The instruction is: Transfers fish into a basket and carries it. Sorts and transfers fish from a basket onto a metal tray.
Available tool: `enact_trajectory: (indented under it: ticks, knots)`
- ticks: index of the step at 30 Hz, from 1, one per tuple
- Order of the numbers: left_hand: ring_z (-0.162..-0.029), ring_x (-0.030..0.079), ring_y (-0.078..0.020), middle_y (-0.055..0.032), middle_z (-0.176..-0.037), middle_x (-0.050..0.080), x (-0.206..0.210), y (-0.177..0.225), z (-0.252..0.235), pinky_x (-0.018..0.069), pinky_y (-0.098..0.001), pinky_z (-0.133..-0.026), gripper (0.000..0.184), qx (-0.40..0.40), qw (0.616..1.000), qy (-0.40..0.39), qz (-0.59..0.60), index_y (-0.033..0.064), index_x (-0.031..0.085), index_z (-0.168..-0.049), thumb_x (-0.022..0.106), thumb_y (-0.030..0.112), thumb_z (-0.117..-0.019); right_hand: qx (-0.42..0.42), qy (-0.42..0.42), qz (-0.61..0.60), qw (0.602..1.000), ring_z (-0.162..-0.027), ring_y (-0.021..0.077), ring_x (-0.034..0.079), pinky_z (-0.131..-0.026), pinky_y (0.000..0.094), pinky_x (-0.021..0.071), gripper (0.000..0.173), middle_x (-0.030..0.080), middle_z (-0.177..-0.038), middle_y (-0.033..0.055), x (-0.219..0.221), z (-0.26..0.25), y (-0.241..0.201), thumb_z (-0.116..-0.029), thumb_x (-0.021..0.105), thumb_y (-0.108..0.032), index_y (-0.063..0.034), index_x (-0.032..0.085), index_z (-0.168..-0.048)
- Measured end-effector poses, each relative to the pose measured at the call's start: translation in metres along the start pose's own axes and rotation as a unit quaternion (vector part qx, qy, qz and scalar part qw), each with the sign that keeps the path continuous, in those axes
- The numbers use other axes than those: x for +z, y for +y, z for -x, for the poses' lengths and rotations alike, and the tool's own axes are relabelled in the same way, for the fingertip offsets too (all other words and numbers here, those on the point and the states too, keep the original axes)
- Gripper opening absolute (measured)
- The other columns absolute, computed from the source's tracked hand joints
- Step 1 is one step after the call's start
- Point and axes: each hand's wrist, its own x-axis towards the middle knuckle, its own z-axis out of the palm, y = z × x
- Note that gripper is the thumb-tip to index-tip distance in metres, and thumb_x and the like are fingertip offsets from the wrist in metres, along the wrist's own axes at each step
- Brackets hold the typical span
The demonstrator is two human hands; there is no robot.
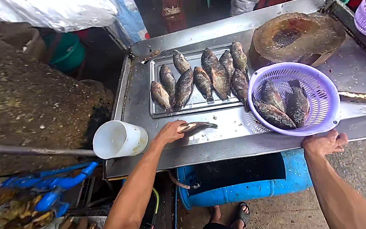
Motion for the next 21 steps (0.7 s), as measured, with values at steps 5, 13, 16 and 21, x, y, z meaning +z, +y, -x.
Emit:
enact_trajectory:
  ticks: [5,13,16,21]
  knots:
    - [-0.093,0.07,-0.0257,-0.0161,-0.104,0.071,-0.021,-0.004,-0.015,0.0555,-0.0515,-0.089,0.046,-0.033,0.984,-0.045,0.167,0.0062,0.067,-0.122,0.081,0.024,-0.0814,-0.003,0.006,0.008,1.0,-0.152,0.0432,0.027,-0.121,0.0552,0.0245,0.062,0.027,-0.165,0.0246,0.002,-0.001,0.0,-0.0938,0.061,-0.025,-0.0035,0.048,-0.15]
    - [-0.092,0.071,-0.0356,-0.0172,-0.095,0.073,-0.163,0.028,-0.067,0.0534,-0.0647,-0.084,0.035,0.083,0.991,-0.05,-0.091,0.0081,0.074,-0.111,0.086,0.014,-0.0789,-0.002,0.013,0.01,1.0,-0.152,0.0419,0.027,-0.122,0.0556,0.023,0.062,0.031,-0.163,0.0248,0.007,-0.005,0.003,-0.0913,0.059,-0.022,-0.0006,0.049,-0.149]
    - [-0.094,0.069,-0.0447,-0.0222,-0.097,0.072,-0.248,0.055,-0.104,0.0498,-0.0717,-0.083,0.035,0.068,0.973,-0.02,-0.221,0.0091,0.073,-0.113,0.087,0.015,-0.0815,-0.005,0.021,0.01,1.0,-0.149,0.0423,0.032,-0.12,0.0566,0.0257,0.063,0.034,-0.161,0.0253,0.009,-0.006,0.005,-0.091,0.061,-0.027,0.0002,0.051,-0.147]
    - [-0.093,0.065,-0.0522,-0.0276,-0.094,0.068,-0.326,0.091,-0.21,0.0469,-0.0758,-0.077,0.033,0.043,0.932,0.017,-0.36,0.0082,0.072,-0.108,0.088,0.016,-0.0797,-0.011,0.016,0.008,1.0,-0.148,0.0425,0.033,-0.119,0.0585,0.0249,0.07,0.037,-0.158,0.0266,0.009,-0.007,0.007,-0.0892,0.065,-0.039,0.0012,0.053,-0.145]
